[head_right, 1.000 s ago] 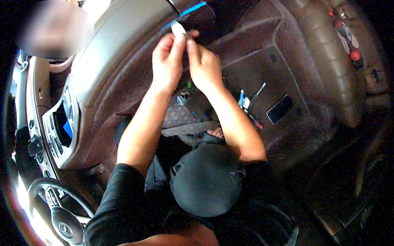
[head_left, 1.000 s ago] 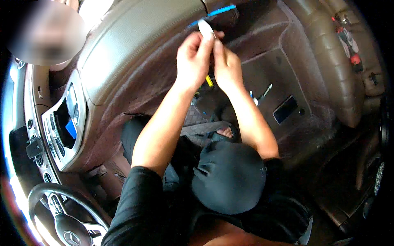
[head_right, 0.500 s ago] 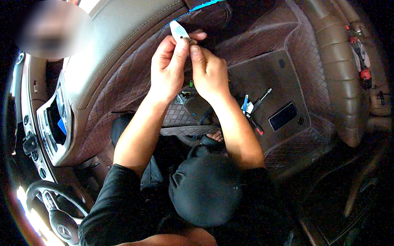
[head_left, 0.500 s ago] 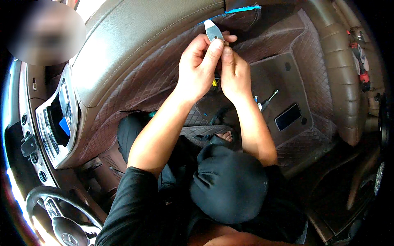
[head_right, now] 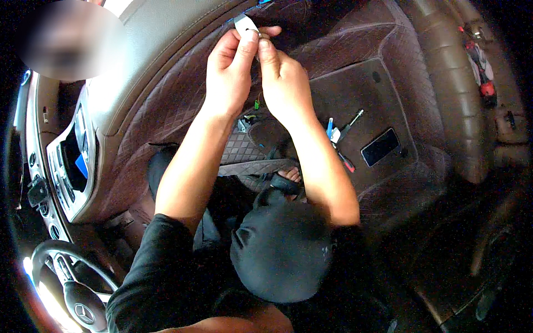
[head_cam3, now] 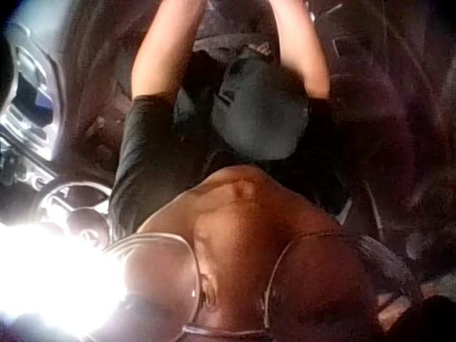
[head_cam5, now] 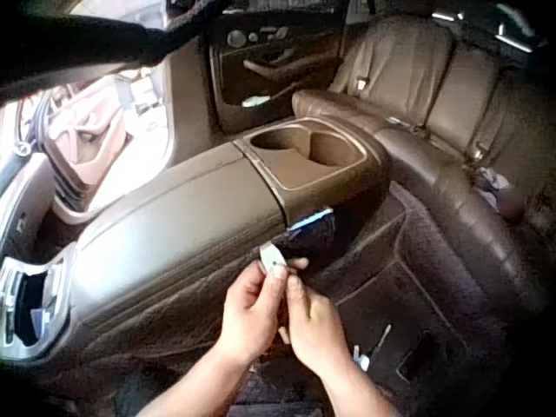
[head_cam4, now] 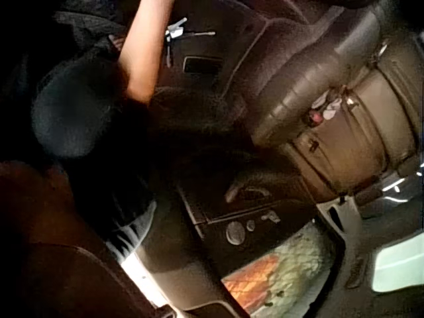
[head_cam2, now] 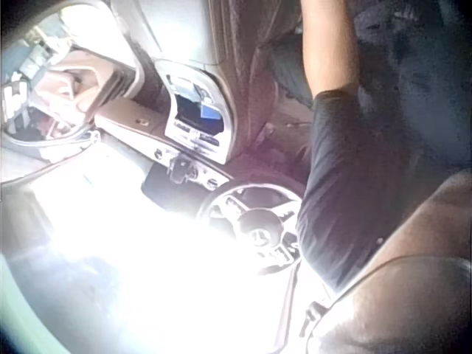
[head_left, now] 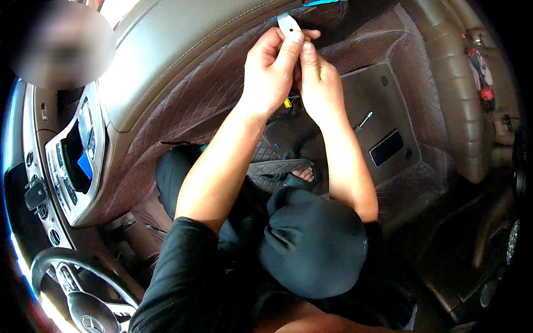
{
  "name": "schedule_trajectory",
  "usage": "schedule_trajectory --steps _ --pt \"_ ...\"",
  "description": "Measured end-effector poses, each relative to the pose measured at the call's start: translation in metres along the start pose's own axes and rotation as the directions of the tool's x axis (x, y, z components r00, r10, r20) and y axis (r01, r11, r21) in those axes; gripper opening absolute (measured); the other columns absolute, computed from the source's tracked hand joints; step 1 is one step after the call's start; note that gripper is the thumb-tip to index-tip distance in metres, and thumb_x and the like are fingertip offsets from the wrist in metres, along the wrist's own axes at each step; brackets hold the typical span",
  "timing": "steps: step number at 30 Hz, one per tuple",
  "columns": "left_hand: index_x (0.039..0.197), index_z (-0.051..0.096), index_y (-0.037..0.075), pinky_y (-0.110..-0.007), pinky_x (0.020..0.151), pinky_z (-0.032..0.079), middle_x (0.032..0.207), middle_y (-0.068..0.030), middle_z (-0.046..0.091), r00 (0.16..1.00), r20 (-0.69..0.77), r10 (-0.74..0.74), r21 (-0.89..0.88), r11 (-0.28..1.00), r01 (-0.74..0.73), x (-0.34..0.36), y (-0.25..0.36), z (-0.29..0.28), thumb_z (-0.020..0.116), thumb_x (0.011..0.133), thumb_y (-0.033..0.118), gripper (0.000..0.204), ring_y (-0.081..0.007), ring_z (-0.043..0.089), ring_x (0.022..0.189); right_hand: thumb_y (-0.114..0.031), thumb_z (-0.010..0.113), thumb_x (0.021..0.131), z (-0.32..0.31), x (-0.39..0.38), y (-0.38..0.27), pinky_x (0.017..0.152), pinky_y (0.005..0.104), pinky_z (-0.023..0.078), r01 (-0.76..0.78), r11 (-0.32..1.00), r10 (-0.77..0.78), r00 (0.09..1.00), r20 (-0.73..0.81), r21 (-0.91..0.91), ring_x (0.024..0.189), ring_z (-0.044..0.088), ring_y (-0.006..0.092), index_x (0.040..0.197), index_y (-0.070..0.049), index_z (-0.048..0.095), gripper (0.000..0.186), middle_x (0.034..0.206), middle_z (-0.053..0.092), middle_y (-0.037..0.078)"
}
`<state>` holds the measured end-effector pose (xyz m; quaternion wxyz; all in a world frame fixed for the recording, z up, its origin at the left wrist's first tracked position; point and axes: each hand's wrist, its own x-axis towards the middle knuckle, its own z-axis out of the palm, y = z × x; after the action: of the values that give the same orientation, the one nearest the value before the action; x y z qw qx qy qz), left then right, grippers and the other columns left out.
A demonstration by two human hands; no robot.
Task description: The person installs a blue LED light strip along the dashboard trim of a vehicle. Using a plastic prying tool, they tuck the strip into the dashboard gap and manage electrical wires in the footwell.
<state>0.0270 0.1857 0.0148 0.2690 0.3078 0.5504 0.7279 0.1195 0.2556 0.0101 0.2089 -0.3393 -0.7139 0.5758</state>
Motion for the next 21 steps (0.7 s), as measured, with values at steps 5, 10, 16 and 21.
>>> schedule_trajectory --steps 5,10,16,21 --pt "0.116 0.068 0.001 -0.026 0.081 0.048 0.114 -0.0057 0.074 0.992 0.118 -0.048 -0.014 0.999 0.05 0.001 0.011 -0.003 0.056 0.107 0.023 0.026 -0.0084 0.06 0.091 -0.045 0.042 0.11 0.014 -0.007 0.004 0.063 0.0372 0.046 0.073 0.983 -0.056 0.993 -0.105 0.169 0.066 0.058 0.018 0.099 0.0 0.068 0.054 0.069 0.06 0.008" --pt "0.109 0.068 0.0 -0.024 0.075 0.051 0.111 -0.0057 0.074 0.999 0.039 0.015 0.023 1.0 -0.015 0.003 0.004 0.007 0.057 0.107 0.02 0.023 -0.0054 0.06 0.086 -0.046 0.041 0.11 0.012 -0.004 0.006 0.059 0.0352 0.046 0.044 0.981 -0.021 0.992 -0.122 0.19 0.064 0.057 0.0149 0.102 0.0 0.07 0.055 0.067 0.059 0.005" --pt "0.102 0.064 0.0 -0.026 0.082 0.052 0.111 -0.0078 0.074 0.997 -0.057 0.054 -0.011 0.998 -0.054 0.007 -0.004 0.018 0.055 0.108 0.019 0.022 -0.0083 0.061 0.09 -0.048 0.036 0.11 0.002 0.004 0.003 0.073 0.0492 0.051 0.135 0.991 -0.134 0.984 -0.118 0.006 0.088 0.068 0.0477 0.107 0.001 0.069 0.059 0.087 0.069 0.027" --pt "0.107 0.068 0.002 -0.021 0.063 0.048 0.112 -0.0043 0.075 1.0 0.004 -0.016 -0.035 0.999 0.016 0.002 0.003 0.015 0.056 0.108 0.021 0.022 -0.0024 0.056 0.074 -0.045 0.04 0.11 0.002 -0.004 0.004 0.067 0.0453 0.049 0.106 0.991 -0.096 0.988 -0.119 0.078 0.076 0.069 0.0367 0.104 0.002 0.069 0.055 0.08 0.069 0.023"
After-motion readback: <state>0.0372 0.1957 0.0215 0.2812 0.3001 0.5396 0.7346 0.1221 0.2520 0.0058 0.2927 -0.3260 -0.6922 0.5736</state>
